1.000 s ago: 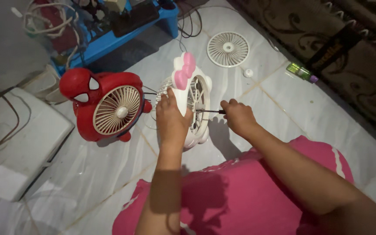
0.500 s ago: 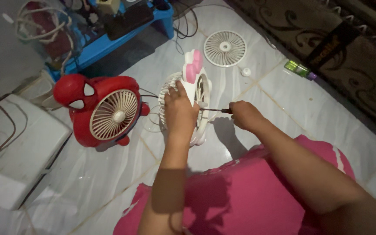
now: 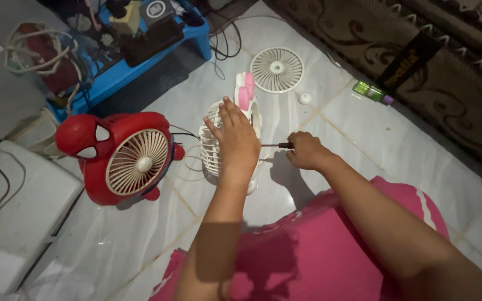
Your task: The person removes the front grille of a white Hello Kitty-themed portable fan and uses a screwdriver to loosen the central hub nut. They then attempt to pry open the fan housing to access the internal components.
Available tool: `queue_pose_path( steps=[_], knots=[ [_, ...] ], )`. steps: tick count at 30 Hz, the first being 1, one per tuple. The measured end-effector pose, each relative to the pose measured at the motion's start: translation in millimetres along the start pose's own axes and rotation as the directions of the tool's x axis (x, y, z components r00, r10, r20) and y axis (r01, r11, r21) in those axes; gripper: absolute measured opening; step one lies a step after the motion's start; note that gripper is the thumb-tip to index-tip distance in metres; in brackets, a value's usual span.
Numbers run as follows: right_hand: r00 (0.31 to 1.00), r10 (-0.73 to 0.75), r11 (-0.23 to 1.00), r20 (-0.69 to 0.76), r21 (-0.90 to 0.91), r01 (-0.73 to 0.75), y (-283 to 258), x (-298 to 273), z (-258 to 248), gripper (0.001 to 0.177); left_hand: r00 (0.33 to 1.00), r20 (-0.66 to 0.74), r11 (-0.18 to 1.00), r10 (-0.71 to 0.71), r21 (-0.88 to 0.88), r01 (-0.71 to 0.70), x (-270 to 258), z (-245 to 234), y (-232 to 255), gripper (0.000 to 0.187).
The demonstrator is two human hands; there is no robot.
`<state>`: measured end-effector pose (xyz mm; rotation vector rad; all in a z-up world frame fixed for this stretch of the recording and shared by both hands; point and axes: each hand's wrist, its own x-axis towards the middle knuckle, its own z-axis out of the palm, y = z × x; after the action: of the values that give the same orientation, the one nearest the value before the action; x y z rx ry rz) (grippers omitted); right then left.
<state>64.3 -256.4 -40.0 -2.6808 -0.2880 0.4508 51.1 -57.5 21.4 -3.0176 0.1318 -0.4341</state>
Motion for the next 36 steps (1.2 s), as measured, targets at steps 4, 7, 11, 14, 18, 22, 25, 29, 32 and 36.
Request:
queue_pose_path(
  steps=[4,7,11,14,18,22,25,29,32,36],
  knots=[
    [0.993,-0.107,0.986,0.05,-0.121,0.112,16,10,12,0.017,0.987,0.159,0.982,-0.016,-0.186,0.046,2,0,-3,0.076],
    [0.994,-0.092,0.989,0.053,-0.108,0.097,21,13,17,0.018,0.971,0.238,0.948,-0.006,-0.307,0.081,0,-3,-6,0.086],
    [0.995,-0.052,0.997,-0.09,0.055,0.057,18,9,11,0.023,0.974,0.227,0.942,0.002,-0.328,0.074,0,-10,-7,0.088],
    [0.989,-0.006,0.988,-0.15,0.154,0.03,11,4,6,0.028,0.963,0.271,0.934,-0.006,-0.342,0.102,2,-12,-5,0.09],
    [0.993,-0.013,0.997,-0.115,0.072,0.021,6,4,6,0.036,0.964,0.265,0.93,-0.019,-0.35,0.115,2,-10,-7,0.087],
    [0.997,-0.078,0.997,-0.01,-0.017,0.078,10,8,11,0.026,0.973,0.232,0.94,-0.009,-0.331,0.088,2,-8,-8,0.082],
    [0.993,-0.11,0.994,0.037,0.007,0.109,13,7,12,0.016,0.969,0.247,0.946,-0.001,-0.313,0.081,2,-9,-8,0.08],
    [1.0,0.009,1.0,-0.001,-0.027,-0.009,8,5,5,0.016,0.972,0.234,0.942,0.003,-0.327,0.076,2,-10,-10,0.08],
    [0.999,-0.01,0.999,-0.047,-0.032,0.008,-2,3,1,0.025,0.989,0.148,0.974,-0.005,-0.225,0.039,-4,-6,-8,0.073],
    [0.992,-0.074,0.995,-0.102,0.062,0.08,-5,0,-3,0.039,0.954,-0.292,0.994,0.072,-0.053,-0.092,-11,15,15,0.06]
  ],
)
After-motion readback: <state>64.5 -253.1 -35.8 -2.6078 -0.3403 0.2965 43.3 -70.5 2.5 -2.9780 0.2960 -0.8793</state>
